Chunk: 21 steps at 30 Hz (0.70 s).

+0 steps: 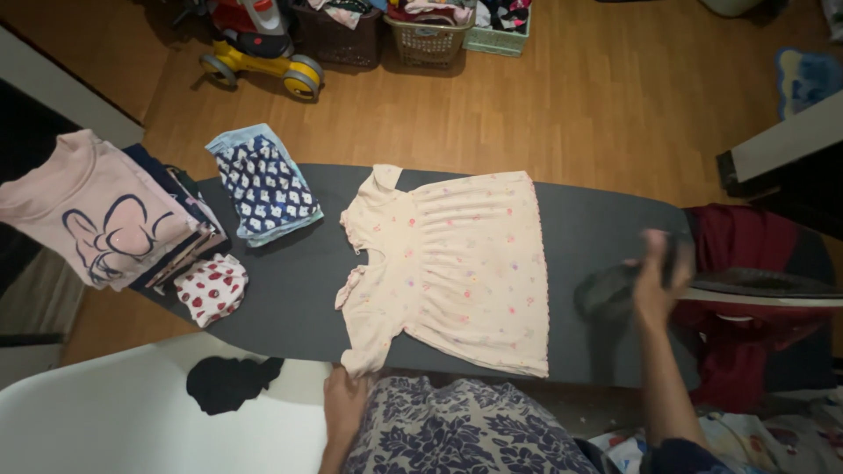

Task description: Folding several pieces of baby and toddler clothing on an ironing board.

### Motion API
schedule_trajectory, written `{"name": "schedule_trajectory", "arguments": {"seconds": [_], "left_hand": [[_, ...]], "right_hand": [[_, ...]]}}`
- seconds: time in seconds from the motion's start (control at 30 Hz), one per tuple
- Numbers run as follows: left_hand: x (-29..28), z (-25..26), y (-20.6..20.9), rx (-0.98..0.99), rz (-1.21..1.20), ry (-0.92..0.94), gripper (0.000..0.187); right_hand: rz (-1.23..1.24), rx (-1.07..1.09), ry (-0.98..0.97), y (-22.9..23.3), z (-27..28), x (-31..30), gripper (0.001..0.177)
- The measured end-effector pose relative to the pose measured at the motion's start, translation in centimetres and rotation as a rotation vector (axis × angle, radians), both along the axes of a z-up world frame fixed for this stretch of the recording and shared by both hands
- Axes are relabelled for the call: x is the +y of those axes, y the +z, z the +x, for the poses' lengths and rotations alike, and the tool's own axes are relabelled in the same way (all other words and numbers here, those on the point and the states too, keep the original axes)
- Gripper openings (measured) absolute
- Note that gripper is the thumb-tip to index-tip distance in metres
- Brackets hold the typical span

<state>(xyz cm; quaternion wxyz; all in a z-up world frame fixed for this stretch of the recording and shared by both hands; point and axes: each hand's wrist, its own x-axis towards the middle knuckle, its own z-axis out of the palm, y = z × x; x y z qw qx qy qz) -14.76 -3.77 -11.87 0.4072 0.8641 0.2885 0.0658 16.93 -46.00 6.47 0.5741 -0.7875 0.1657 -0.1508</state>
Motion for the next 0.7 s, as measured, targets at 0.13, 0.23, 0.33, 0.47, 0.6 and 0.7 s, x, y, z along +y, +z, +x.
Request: {"name": "schedule_trajectory", "arguments": {"seconds": [0.13, 0.23, 0.33, 0.47, 0.6, 0.7], "left_hand": [[1.0, -1.0, 2.9, 0.235, -0.002, 0.019, 0.034], [1.7, -0.6, 7.8, 0.360, -0.093, -0.008, 0.041], [3.5, -0.5, 10.4, 0.486, -0.213, -0.096, 0.046], [6.4, 1.1, 13.0, 0.556, -0.300, -0.352, 0.039], [8.3, 7.7, 20.3, 0.739, -0.310, -0.567, 0.045], [10.2, 13.6, 23.7, 0.573, -0.417, -0.740, 0.037]], "right_hand": [[-0.134, -0.249, 0.032, -4.9, -1.5, -3.4, 0.053], [-0.359, -0.237, 0.054, -6.6, -3.7, -3.4, 0.065], [-0.510, -0.373, -0.008, -6.7, -8.2, -0.5, 0.078], [-0.681, -0.112, 0.731, -6.2, -13.6, 3.5, 0.055], [-0.826, -0.117, 1.098, -9.8, -13.2, 1.8, 0.027], [-0.770, 0.241, 1.312, -7.5, -8.9, 1.9, 0.020]]}}
